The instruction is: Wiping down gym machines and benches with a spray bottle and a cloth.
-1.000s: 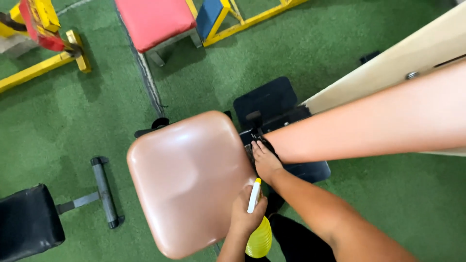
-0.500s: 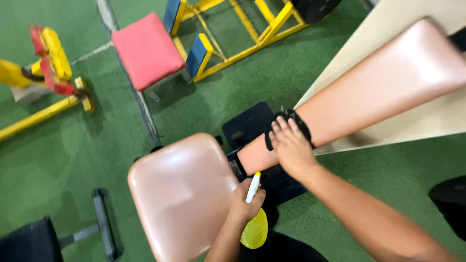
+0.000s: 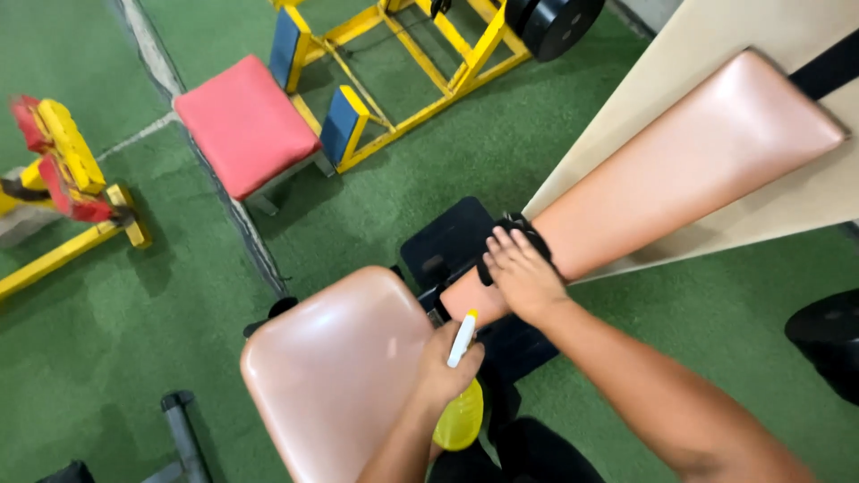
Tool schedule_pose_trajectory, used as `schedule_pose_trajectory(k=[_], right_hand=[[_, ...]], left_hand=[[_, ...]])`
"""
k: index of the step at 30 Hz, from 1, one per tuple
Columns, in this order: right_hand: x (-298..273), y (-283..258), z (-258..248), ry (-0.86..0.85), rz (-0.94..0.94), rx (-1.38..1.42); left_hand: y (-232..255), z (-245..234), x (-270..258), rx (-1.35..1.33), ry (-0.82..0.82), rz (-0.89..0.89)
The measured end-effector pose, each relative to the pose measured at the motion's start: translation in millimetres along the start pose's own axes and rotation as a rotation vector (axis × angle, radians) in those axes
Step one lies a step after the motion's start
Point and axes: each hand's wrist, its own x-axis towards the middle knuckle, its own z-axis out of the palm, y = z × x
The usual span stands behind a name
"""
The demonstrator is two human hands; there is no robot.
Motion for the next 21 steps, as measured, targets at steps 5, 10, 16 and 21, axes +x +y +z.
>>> schedule_pose_trajectory(k=[5, 10, 16, 21], right_hand=[[-52.6, -5.4, -1.7, 0.050, -0.016, -0.050], [-28.8, -18.2, 0.1, -0.028, 0.009, -0.008], [6.7, -26.8, 1.2, -0.173, 0.022, -0.055], [-48.8, -31.1, 15.9, -0.142, -0.033, -0.088]], left_hand=[[3.9, -16.3, 9.2, -0.046, -0.031, 0.060], [-3.7, -19.3, 18.4, -0.014, -0.083, 0.040], [-19.6, -11.1, 23.5, 0.074, -0.107, -0.007], [-16.4, -10.2, 18.0, 0.049, -0.121, -0.025]])
